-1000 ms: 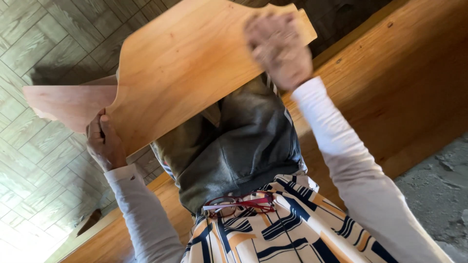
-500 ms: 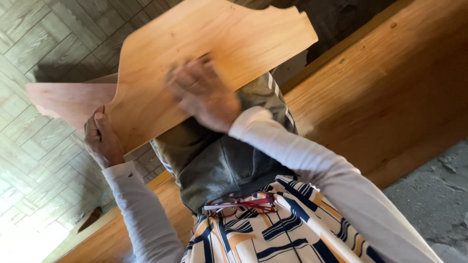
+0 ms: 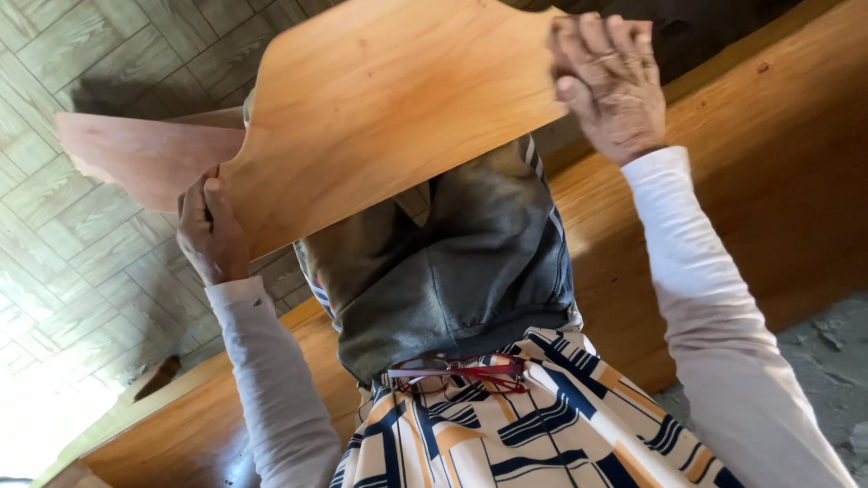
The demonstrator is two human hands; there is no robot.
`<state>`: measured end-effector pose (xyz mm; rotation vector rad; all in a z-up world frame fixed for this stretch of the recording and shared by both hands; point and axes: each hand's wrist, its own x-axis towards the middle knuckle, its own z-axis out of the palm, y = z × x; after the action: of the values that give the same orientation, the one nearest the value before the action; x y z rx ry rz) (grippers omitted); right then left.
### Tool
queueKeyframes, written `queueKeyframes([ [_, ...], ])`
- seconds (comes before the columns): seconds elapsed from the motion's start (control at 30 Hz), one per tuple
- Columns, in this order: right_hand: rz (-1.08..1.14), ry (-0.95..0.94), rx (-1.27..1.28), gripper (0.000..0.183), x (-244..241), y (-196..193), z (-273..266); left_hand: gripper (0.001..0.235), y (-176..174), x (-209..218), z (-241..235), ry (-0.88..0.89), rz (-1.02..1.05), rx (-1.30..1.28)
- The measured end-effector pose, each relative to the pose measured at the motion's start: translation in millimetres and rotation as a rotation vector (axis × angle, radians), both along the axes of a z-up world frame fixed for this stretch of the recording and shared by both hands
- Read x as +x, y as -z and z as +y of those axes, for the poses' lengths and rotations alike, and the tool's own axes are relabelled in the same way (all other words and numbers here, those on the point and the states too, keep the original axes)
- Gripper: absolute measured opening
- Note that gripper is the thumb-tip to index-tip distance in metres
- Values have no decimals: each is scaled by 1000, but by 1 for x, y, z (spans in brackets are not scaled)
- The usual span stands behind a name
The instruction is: The person sits on the floor and sands a light-colored wooden board using a sanding block. They hold the board with one hand and rub the sanding block across the surface and edges with the other hand, occasionally flipping the board to work on different sides.
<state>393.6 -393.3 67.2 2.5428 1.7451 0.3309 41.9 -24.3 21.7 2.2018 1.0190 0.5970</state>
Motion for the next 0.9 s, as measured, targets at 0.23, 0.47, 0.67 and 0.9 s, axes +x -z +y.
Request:
queueKeyframes([
  [0.23,370,158,123,55,-51,4,34,51,-8,-10,22,-176,93,-190],
  [0.47,478,-568,261,32,-147,-30,178,88,9,-41,45,-109,-665,-878],
  [0.67,606,-654,417,41,-271,61,283,91,-36,-40,15,-133,-883,-946],
  [0.9,789,-739,257,43,-203,36,226,102,-40,-51,38,-223,-539,-1017],
])
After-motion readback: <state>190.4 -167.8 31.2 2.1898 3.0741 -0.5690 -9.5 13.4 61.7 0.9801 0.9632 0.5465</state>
